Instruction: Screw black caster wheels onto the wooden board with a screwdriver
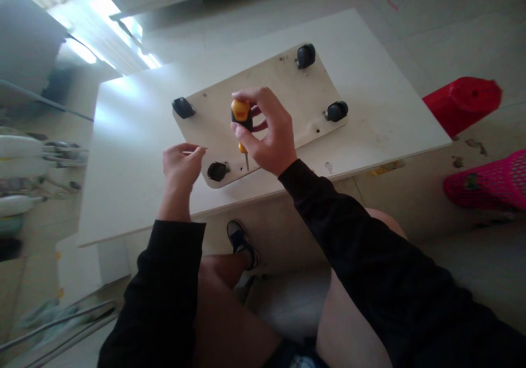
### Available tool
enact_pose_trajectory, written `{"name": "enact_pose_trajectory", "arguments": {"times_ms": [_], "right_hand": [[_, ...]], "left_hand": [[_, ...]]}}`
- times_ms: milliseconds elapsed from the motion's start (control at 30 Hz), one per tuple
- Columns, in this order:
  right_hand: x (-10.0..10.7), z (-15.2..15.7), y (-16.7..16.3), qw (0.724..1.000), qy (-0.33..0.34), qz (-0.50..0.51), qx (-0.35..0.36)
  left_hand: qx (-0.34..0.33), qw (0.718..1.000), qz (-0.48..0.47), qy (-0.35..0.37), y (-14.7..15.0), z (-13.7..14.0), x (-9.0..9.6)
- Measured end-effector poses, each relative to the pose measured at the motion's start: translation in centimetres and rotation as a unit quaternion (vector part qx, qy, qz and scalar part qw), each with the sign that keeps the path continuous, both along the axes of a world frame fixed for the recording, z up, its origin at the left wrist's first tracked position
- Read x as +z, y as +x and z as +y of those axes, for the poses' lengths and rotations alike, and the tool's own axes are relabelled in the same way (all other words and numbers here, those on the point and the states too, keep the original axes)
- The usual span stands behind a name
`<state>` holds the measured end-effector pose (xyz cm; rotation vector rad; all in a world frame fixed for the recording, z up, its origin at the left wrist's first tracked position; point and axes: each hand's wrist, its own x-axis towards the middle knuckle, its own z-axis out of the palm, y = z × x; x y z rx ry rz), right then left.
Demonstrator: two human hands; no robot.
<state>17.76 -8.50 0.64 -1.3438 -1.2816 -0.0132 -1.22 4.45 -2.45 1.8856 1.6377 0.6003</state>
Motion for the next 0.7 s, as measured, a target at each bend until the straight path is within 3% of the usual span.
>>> {"name": "enact_pose_trajectory", "arguments": {"times_ms": [100, 233, 433, 567, 700], "right_hand": [[-0.2, -0.3, 0.3, 1.0, 0.026, -0.016, 0.005], [-0.4, -0.5, 0.6, 0.999, 0.01, -0.03, 0.008], [-0.3, -0.7, 0.7, 0.999, 0.023, -0.036, 0.024], [-0.1, -0.7, 0.7, 0.999, -0.015, -0.042, 0.016], [-0.1, -0.7, 0.9, 0.999, -0.005, -0.042, 0.02]], "left_hand": [[0.069, 0.997, -0.031, -0.025, -1.9, 0.7, -0.1], [0.101, 0.994, -0.026, -0.043, -4.2, 1.1, -0.7], [0.098, 0.993, -0.031, -0.058, -6.2, 1.6, -1.7], [0.089, 0.992, -0.057, -0.07, -6.2, 1.5, -1.7], [0.1, 0.991, -0.044, -0.082, -5.7, 1.4, -1.5]]}}
